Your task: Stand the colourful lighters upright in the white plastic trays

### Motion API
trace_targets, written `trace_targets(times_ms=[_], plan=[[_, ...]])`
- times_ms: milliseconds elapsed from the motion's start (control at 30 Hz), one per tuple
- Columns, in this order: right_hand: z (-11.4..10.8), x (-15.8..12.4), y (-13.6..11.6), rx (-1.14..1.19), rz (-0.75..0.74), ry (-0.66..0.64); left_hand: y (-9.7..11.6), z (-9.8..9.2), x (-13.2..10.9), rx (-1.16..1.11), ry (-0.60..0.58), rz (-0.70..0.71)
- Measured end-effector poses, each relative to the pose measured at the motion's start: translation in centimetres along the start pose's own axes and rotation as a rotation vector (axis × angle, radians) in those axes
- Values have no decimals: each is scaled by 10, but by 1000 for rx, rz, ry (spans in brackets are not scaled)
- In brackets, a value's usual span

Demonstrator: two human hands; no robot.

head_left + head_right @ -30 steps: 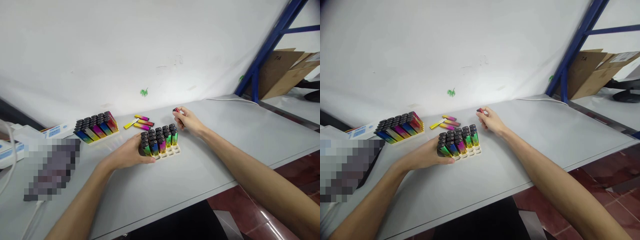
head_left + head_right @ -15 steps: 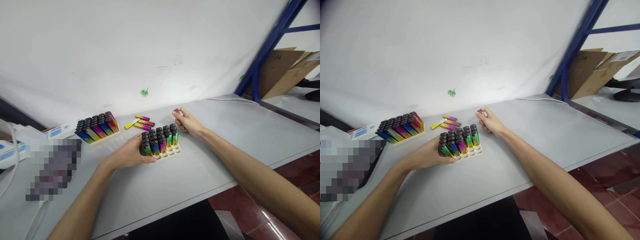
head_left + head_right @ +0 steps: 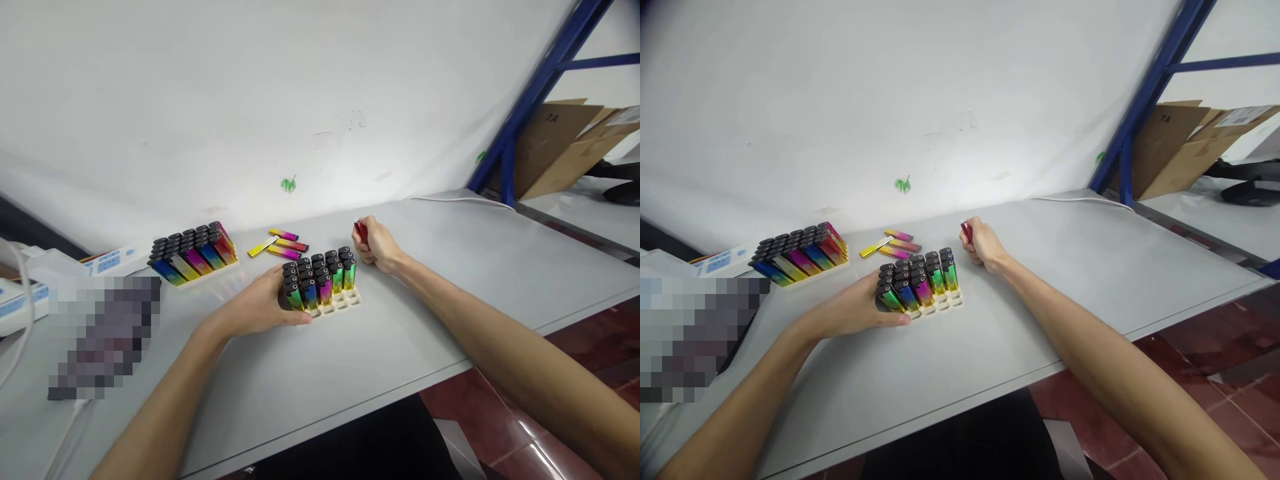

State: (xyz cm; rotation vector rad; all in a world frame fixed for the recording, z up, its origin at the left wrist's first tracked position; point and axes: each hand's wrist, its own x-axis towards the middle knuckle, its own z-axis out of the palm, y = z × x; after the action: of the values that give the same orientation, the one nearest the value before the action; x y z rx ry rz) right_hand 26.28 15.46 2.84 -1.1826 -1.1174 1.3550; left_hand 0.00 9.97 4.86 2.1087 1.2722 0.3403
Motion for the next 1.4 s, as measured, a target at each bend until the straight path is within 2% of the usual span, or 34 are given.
trace_targets(times_ms=[133,367,933,1133,1400], plan=[[0,0,1,16,21,37,0,0,0,-15,-4,8],[-1,2,4,-15,-22,-4,1,-1,0,-7,-3,9],[-2,3,6,-17,-5,25,-2,0,1,-18,-23,-3],[-4,2,4,-27,-120,-10,-2,-1,2,-24,-41,-18],[-21,-10,-22,-153,-343,-129,-1,-1,2,-41,-36,-16]])
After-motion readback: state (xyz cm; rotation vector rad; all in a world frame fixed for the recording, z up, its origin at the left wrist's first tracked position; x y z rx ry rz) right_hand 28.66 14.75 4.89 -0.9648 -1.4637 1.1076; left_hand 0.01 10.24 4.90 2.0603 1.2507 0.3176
